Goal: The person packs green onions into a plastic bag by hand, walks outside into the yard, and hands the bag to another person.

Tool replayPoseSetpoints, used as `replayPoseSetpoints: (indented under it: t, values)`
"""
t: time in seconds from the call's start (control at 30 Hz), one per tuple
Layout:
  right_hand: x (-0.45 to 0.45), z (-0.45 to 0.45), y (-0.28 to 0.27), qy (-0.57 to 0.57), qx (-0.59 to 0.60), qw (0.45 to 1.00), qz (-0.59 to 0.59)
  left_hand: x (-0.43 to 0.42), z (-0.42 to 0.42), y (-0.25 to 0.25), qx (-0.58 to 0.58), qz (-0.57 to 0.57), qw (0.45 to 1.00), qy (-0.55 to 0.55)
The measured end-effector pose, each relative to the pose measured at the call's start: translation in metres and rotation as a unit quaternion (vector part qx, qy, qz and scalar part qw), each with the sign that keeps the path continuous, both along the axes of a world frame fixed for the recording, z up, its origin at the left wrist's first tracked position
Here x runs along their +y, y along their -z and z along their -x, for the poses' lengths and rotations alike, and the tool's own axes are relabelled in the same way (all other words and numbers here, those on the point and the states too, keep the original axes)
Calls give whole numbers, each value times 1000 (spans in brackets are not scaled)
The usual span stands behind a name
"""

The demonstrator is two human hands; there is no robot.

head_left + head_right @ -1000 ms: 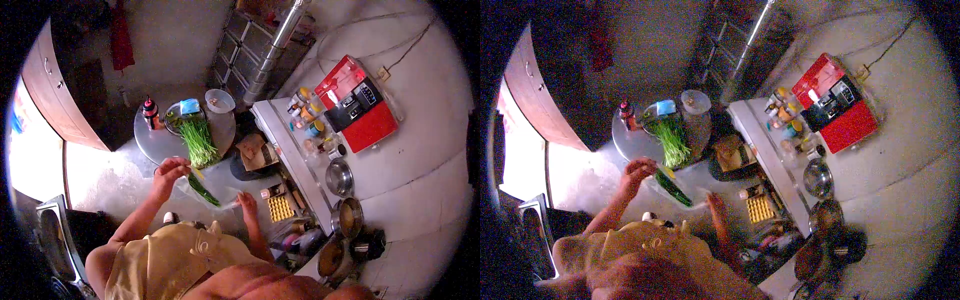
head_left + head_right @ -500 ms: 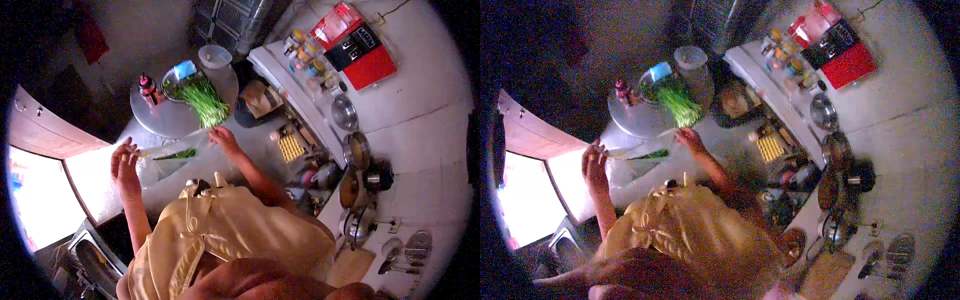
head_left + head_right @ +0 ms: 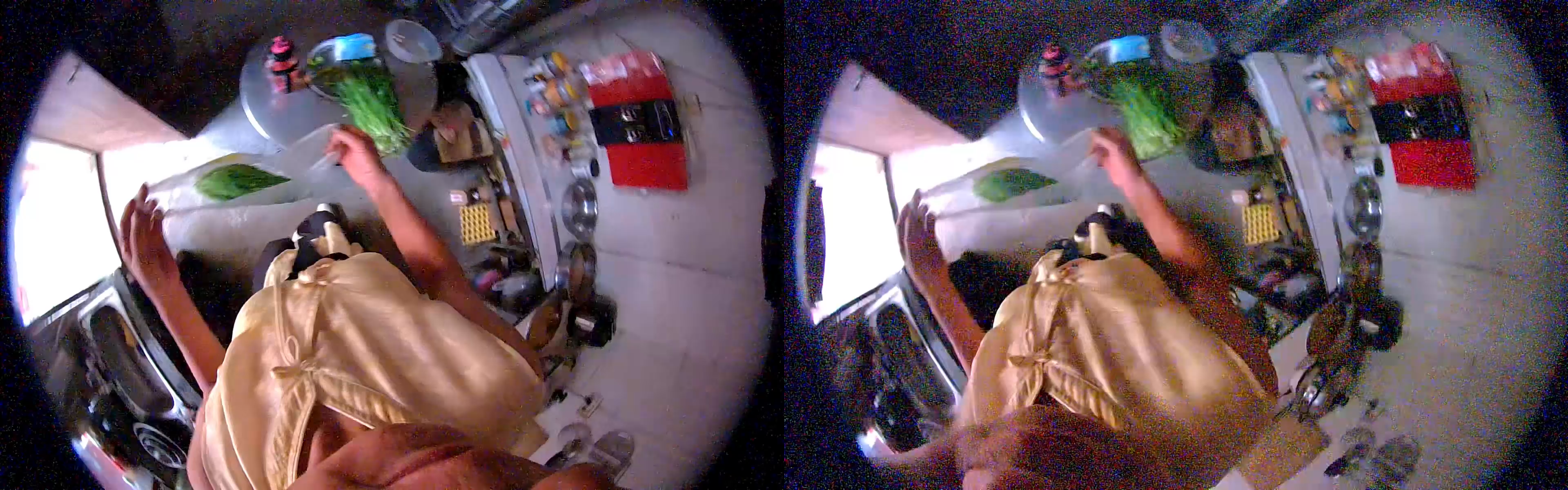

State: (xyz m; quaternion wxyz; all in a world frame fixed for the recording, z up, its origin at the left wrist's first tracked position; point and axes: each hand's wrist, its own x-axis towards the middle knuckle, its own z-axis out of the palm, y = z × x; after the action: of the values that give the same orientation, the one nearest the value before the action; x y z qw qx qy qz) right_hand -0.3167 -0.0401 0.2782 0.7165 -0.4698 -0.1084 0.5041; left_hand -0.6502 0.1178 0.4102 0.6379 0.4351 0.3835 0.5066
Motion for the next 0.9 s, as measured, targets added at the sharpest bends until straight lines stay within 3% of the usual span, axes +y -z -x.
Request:
replayPoseSetpoints:
  t: [0.1, 0.2, 0.27, 0.3, 0.33, 0.4, 0.53, 0.63, 0.67, 0.83, 0.87, 0.9]
  values:
    - [7, -16, 1, 10, 90, 992, -86, -7, -10, -2, -33, -15, 999, -8]
    - [-3, -30, 16, -50, 202, 971, -115, -37, -31, -8, 35, -6, 997, -74]
    - [-10, -43, 20, -94, 164, 977, -101, -65, -49, -27, 121, -13, 985, -124]
    - [-13, -49, 22, -108, 163, 979, -57, -65, -52, -19, 56, 5, 993, -106]
    - [-18, -53, 26, -171, 110, 976, -72, -76, -56, -26, 83, -10, 990, -118]
    - [-23, -55, 24, -170, -9, 985, -6, -90, -67, -17, 14, -18, 991, -132]
    - [4, -42, 31, -310, -132, 941, 31, -98, -59, 7, 67, -11, 977, -202]
    - [24, -34, 25, -373, -80, 923, 43, -99, -61, 36, 32, 11, 962, -272]
    - [25, -61, 11, -376, -36, 925, 35, -110, -90, 19, 19, 13, 955, -295]
    - [68, -35, -14, -375, 95, 922, -37, -135, -34, 45, -30, 21, 938, -345]
    - [74, -37, -8, -389, 72, 917, -43, -142, -28, 51, -43, 19, 937, -346]
    - [120, -75, -17, -399, 95, 911, -35, -107, -66, 24, -3, 33, 931, -363]
